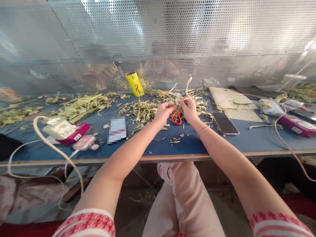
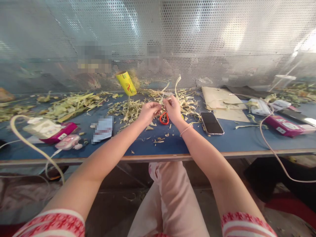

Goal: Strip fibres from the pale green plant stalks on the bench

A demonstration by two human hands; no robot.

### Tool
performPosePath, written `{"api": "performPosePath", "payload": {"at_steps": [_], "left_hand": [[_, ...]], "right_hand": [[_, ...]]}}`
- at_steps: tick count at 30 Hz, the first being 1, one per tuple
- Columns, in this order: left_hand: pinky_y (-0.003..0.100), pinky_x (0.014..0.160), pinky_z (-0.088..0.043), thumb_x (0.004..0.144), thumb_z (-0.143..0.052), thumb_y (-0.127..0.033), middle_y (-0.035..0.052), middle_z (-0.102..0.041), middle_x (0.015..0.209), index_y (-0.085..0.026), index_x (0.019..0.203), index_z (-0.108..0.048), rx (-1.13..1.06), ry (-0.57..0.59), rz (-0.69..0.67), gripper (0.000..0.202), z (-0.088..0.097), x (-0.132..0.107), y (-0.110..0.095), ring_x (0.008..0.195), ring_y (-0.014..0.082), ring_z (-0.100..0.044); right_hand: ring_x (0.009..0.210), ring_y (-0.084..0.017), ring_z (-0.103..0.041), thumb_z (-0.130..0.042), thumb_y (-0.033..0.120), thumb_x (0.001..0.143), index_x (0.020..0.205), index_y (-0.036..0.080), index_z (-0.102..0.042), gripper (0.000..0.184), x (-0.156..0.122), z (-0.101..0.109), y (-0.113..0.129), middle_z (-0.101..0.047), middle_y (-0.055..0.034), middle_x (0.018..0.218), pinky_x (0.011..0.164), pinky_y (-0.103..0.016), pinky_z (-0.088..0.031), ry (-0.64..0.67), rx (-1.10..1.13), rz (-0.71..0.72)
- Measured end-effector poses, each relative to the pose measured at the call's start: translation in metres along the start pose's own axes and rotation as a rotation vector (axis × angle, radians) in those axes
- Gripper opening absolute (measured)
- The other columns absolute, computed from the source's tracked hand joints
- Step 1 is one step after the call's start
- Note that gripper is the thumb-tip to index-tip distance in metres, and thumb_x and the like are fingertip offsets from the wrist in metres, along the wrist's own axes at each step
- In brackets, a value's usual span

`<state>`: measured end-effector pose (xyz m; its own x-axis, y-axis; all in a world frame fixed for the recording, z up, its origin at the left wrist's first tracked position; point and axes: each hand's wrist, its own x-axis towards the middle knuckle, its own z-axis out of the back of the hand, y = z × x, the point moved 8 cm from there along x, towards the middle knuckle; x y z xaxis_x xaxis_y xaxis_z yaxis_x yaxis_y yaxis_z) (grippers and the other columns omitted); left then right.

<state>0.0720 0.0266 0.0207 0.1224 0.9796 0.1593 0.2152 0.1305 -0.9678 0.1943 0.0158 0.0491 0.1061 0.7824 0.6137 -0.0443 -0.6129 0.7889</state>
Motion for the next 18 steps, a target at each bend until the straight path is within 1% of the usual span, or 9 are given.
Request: {"api": "performPosePath", "payload": {"at_steps": [9,14,18], "left_hand": [[0.018,0.041,-0.027,0.067,-0.066,-0.014,-0.0045,-0.05,0.046,-0.013,0.062,-0.059,-0.037,0.094,-0.052,0.01,-0.0058,-0.0023,-0.007,0.039,0.0036,-0.041],[0.018,0.041,-0.025,0.066,-0.064,-0.012,-0.005,-0.047,0.045,-0.013,0.064,-0.061,-0.145,0.16,-0.002,0.004,-0.0092,-0.0015,-0.0037,0.038,0.0025,-0.037],[0.018,0.041,-0.022,0.064,-0.066,-0.011,-0.006,-0.045,0.045,-0.013,0.065,-0.061,-0.156,0.155,0.018,0.006,-0.0085,-0.0014,-0.0023,0.037,0.0019,-0.034]], "right_hand": [[0.038,-0.006,-0.037,-0.062,0.04,0.083,0.069,0.023,-0.041,0.03,-0.0002,-0.0001,0.0026,-0.044,0.009,0.046,0.042,-0.023,-0.029,0.007,-0.003,0.006],[0.039,-0.006,-0.037,-0.061,0.04,0.084,0.07,0.023,-0.041,0.03,0.0003,-0.0008,0.0012,-0.044,0.0089,0.046,0.042,-0.023,-0.03,0.015,0.009,-0.001],[0.039,-0.006,-0.036,-0.06,0.044,0.084,0.07,0.023,-0.04,0.032,0.0013,-0.0011,-0.0004,-0.043,0.0091,0.047,0.042,-0.023,-0.029,0.025,0.008,0.0]]}}
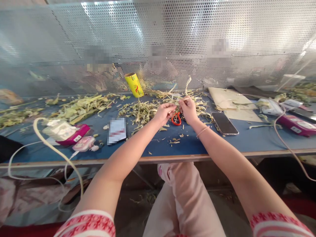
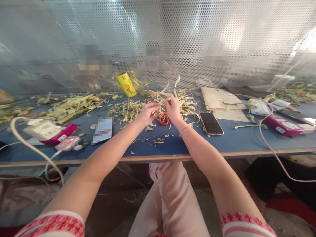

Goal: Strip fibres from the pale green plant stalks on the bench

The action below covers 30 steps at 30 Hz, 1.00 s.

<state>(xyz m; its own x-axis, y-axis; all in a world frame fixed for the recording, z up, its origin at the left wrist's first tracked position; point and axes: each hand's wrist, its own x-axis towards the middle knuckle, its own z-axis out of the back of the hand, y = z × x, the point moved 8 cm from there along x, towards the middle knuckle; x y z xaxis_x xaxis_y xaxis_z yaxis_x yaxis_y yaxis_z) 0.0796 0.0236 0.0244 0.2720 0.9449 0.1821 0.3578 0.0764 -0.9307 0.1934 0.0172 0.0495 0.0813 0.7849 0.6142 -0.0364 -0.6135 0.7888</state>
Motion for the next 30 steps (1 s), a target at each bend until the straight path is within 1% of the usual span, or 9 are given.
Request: {"api": "performPosePath", "payload": {"at_steps": [5,11,16,18,19,22,23,27,30], "left_hand": [[0.02,0.041,-0.018,0.061,-0.065,-0.011,-0.0071,-0.041,0.043,-0.014,0.067,-0.06,0.017,0.007,0.02,0.008,-0.001,0.0,0.002,0.037,0.0024,-0.032],[0.02,0.041,-0.018,0.061,-0.06,-0.009,-0.0082,-0.037,0.041,-0.016,0.064,-0.057,0.051,0.017,0.024,0.008,-0.002,0.0,0.002,0.036,0.0027,-0.029],[0.02,0.041,-0.019,0.061,-0.061,-0.008,-0.0077,-0.039,0.044,-0.016,0.064,-0.055,0.039,0.013,0.016,0.011,-0.002,-0.002,0.003,0.037,0.003,-0.03],[0.02,0.041,-0.022,0.065,-0.064,-0.012,-0.0074,-0.039,0.045,-0.016,0.066,-0.054,0.009,0.007,0.018,0.011,-0.001,-0.002,0.004,0.039,0.0038,-0.034],[0.02,0.042,-0.025,0.068,-0.066,-0.017,-0.0069,-0.04,0.046,-0.016,0.067,-0.054,-0.012,0.004,0.023,0.012,-0.001,-0.002,0.005,0.04,0.0043,-0.037],[0.02,0.044,-0.032,0.077,-0.066,-0.036,-0.0044,-0.047,0.051,-0.017,0.068,-0.051,-0.042,-0.019,0.036,0.026,0.001,-0.001,0.007,0.044,0.0055,-0.044],[0.02,0.045,-0.032,0.079,-0.065,-0.04,-0.0039,-0.048,0.052,-0.017,0.068,-0.05,-0.031,-0.029,0.038,0.029,0.002,-0.001,0.007,0.045,0.0058,-0.045],[0.02,0.045,-0.032,0.085,-0.059,-0.039,-0.0041,-0.049,0.052,-0.019,0.071,-0.048,0.086,-0.074,-0.002,0.027,0.006,0.002,0.007,0.045,0.0067,-0.045],[0.022,0.046,-0.03,0.088,-0.056,-0.041,-0.0048,-0.048,0.051,-0.02,0.072,-0.045,0.204,-0.12,-0.126,0.028,0.01,0.003,0.001,0.042,0.0072,-0.041]], "right_hand": [[0.041,-0.006,-0.038,-0.059,0.043,0.085,0.071,0.023,-0.04,0.031,0.0,0.0,-0.001,-0.043,0.0081,0.049,0.043,-0.023,-0.03,0.002,-0.012,-0.008],[0.04,-0.006,-0.038,-0.059,0.043,0.085,0.071,0.023,-0.04,0.031,-0.001,-0.002,-0.004,-0.044,0.0079,0.05,0.043,-0.023,-0.031,-0.001,0.004,-0.038],[0.04,-0.007,-0.039,-0.058,0.038,0.086,0.072,0.023,-0.04,0.028,-0.001,-0.002,-0.005,-0.045,0.0079,0.05,0.043,-0.024,-0.031,-0.003,0.002,-0.048],[0.041,-0.007,-0.039,-0.059,0.036,0.086,0.071,0.023,-0.041,0.027,-0.001,-0.002,-0.004,-0.045,0.0078,0.05,0.043,-0.023,-0.031,0.002,0.0,-0.041],[0.041,-0.007,-0.04,-0.06,0.036,0.085,0.071,0.023,-0.041,0.027,-0.001,-0.002,-0.003,-0.046,0.0076,0.05,0.044,-0.023,-0.031,0.01,-0.003,-0.035],[0.042,-0.006,-0.04,-0.063,0.038,0.083,0.07,0.022,-0.041,0.03,-0.002,-0.007,-0.001,-0.045,0.0079,0.05,0.044,-0.023,-0.032,0.062,-0.01,-0.025],[0.042,-0.006,-0.04,-0.063,0.039,0.083,0.07,0.022,-0.042,0.03,-0.003,-0.01,-0.001,-0.045,0.008,0.05,0.044,-0.022,-0.032,0.083,-0.01,-0.028],[0.043,-0.007,-0.044,-0.064,0.041,0.082,0.071,0.022,-0.044,0.03,-0.006,-0.016,-0.002,-0.047,0.0076,0.051,0.043,-0.022,-0.035,0.127,-0.012,-0.045],[0.042,-0.007,-0.043,-0.064,0.041,0.081,0.071,0.023,-0.044,0.029,-0.008,-0.019,-0.002,-0.048,0.0076,0.05,0.042,-0.022,-0.035,0.135,-0.004,-0.059]]}}
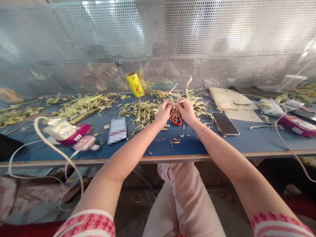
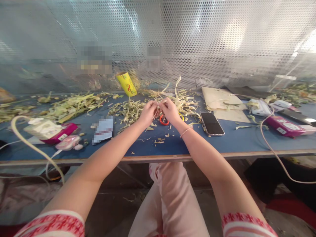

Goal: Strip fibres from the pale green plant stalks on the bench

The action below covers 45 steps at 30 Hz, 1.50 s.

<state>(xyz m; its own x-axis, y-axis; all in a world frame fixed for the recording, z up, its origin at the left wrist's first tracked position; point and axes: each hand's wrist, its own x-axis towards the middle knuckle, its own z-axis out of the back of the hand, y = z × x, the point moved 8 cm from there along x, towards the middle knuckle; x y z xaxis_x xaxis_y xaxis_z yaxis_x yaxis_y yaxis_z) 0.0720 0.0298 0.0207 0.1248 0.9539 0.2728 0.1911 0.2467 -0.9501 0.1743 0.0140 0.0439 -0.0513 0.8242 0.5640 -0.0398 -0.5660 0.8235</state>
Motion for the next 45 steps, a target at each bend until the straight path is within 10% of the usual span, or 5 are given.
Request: {"api": "performPosePath", "payload": {"at_steps": [11,26,45], "left_hand": [[0.024,0.056,-0.035,0.086,-0.059,-0.04,-0.0037,-0.045,0.059,-0.021,0.077,-0.047,0.202,-0.196,-0.162,0.024,0.018,0.0,-0.01,0.057,0.0109,-0.046],[0.024,0.057,-0.032,0.085,-0.06,-0.032,-0.0052,-0.041,0.056,-0.021,0.075,-0.047,0.258,-0.152,-0.222,0.02,0.009,-0.006,-0.012,0.055,0.0099,-0.042],[0.024,0.059,-0.037,0.084,-0.058,-0.048,-0.0038,-0.043,0.06,-0.02,0.076,-0.046,0.253,-0.14,-0.286,0.032,0.015,-0.001,-0.016,0.059,0.0101,-0.046]], "right_hand": [[0.041,-0.006,-0.042,-0.062,0.035,0.082,0.07,0.023,-0.044,0.025,-0.004,-0.006,0.003,-0.05,0.0071,0.051,0.042,-0.022,-0.034,0.002,-0.036,0.005],[0.041,-0.006,-0.039,-0.063,0.037,0.083,0.067,0.022,-0.04,0.031,0.003,0.009,-0.007,-0.043,0.0079,0.047,0.042,-0.022,-0.031,-0.084,-0.036,0.001],[0.037,-0.006,-0.038,-0.075,0.053,0.067,0.073,0.021,-0.046,0.043,0.001,-0.004,-0.001,-0.044,0.0102,0.043,0.039,-0.021,-0.031,0.212,0.231,-0.103]]}}
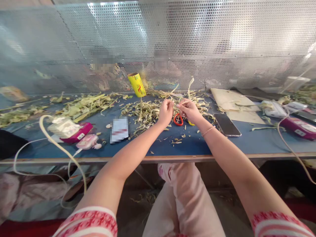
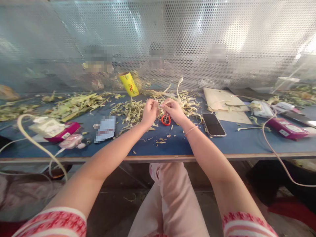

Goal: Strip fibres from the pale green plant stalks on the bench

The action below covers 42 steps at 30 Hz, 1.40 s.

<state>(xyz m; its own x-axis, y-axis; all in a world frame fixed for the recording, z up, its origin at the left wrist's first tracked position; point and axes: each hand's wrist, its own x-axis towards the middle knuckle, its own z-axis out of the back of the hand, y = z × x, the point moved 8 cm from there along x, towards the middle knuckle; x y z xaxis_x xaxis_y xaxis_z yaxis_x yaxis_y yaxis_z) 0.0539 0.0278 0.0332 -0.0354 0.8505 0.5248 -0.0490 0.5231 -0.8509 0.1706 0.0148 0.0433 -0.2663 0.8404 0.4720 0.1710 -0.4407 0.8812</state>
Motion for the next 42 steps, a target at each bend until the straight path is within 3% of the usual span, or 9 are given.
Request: {"api": "performPosePath", "payload": {"at_steps": [6,11,14,18,24,29,35,39,42], "left_hand": [[0.024,0.058,-0.037,0.083,-0.059,-0.049,-0.0048,-0.043,0.058,-0.02,0.077,-0.047,-0.001,-0.013,-0.036,0.032,0.004,-0.001,-0.005,0.056,0.0088,-0.046],[0.023,0.048,-0.031,0.084,-0.06,-0.046,-0.0057,-0.044,0.05,-0.019,0.075,-0.051,-0.136,0.14,0.103,0.03,-0.009,-0.003,0.0,0.043,0.0075,-0.042],[0.021,0.048,-0.032,0.079,-0.067,-0.037,-0.0048,-0.048,0.05,-0.016,0.069,-0.052,-0.316,0.218,0.247,0.027,-0.02,-0.006,0.006,0.045,0.0069,-0.045],[0.019,0.05,-0.036,0.071,-0.073,-0.026,-0.0052,-0.05,0.053,-0.014,0.068,-0.055,-0.461,0.205,0.319,0.022,-0.02,-0.006,0.008,0.048,0.0049,-0.047],[0.018,0.048,-0.037,0.071,-0.07,-0.02,-0.0044,-0.052,0.051,-0.014,0.065,-0.058,-0.405,0.168,0.315,0.016,-0.012,-0.001,0.014,0.047,0.0052,-0.049],[0.017,0.047,-0.037,0.073,-0.067,-0.012,-0.0034,-0.051,0.048,-0.012,0.062,-0.058,-0.413,0.173,0.425,0.014,-0.012,-0.002,0.021,0.043,0.0043,-0.047],[0.016,0.045,-0.036,0.073,-0.065,-0.009,-0.0033,-0.05,0.047,-0.011,0.061,-0.059,-0.452,0.182,0.425,0.013,-0.013,-0.002,0.019,0.042,0.0039,-0.047],[0.017,0.048,-0.038,0.071,-0.068,-0.012,-0.0029,-0.054,0.053,-0.011,0.064,-0.06,-0.458,0.181,0.404,0.011,-0.012,-0.001,0.02,0.045,0.0038,-0.049],[0.018,0.052,-0.041,0.07,-0.068,-0.015,-0.002,-0.056,0.054,-0.011,0.065,-0.061,-0.43,0.211,0.366,0.009,-0.013,0.0,0.019,0.05,0.0052,-0.052]], "right_hand": [[0.048,-0.008,-0.05,-0.074,0.047,0.068,0.072,0.018,-0.053,0.036,0.001,0.006,-0.008,-0.056,0.0026,0.058,0.049,-0.024,-0.042,0.002,-0.301,-0.015],[0.053,-0.01,-0.049,-0.06,0.038,0.078,0.074,0.018,-0.056,0.021,-0.001,0.008,-0.004,-0.054,0.0021,0.06,0.053,-0.025,-0.039,-0.015,-0.48,0.056],[0.054,-0.01,-0.045,-0.055,0.036,0.08,0.075,0.017,-0.056,0.02,-0.001,0.01,0.0,-0.051,0.0025,0.059,0.054,-0.025,-0.036,-0.024,-0.486,0.099],[0.053,-0.009,-0.041,-0.053,0.042,0.081,0.077,0.018,-0.056,0.025,0.003,0.012,-0.003,-0.047,0.0034,0.058,0.055,-0.025,-0.034,-0.001,-0.439,0.076],[0.058,-0.01,-0.035,-0.054,0.044,0.081,0.075,0.019,-0.052,0.026,0.003,0.008,-0.009,-0.038,0.0043,0.059,0.055,-0.025,-0.029,0.023,-0.364,0.075],[0.052,-0.008,-0.029,-0.06,0.042,0.075,0.079,0.019,-0.052,0.025,0.002,0.003,-0.019,-0.035,0.0061,0.058,0.05,-0.025,-0.022,0.103,-0.224,-0.067],[0.045,-0.006,-0.028,-0.066,0.04,0.068,0.084,0.019,-0.052,0.03,-0.001,0.001,-0.019,-0.035,0.009,0.054,0.044,-0.023,-0.019,0.158,-0.11,-0.157],[0.043,-0.007,-0.033,-0.063,0.042,0.072,0.088,0.019,-0.053,0.03,0.001,0.006,-0.025,-0.037,0.0091,0.051,0.043,-0.022,-0.023,0.147,-0.162,-0.187],[0.049,-0.009,-0.043,-0.063,0.039,0.073,0.086,0.018,-0.054,0.026,0.005,0.018,-0.024,-0.046,0.0054,0.056,0.048,-0.024,-0.034,0.054,-0.321,-0.138]]}}
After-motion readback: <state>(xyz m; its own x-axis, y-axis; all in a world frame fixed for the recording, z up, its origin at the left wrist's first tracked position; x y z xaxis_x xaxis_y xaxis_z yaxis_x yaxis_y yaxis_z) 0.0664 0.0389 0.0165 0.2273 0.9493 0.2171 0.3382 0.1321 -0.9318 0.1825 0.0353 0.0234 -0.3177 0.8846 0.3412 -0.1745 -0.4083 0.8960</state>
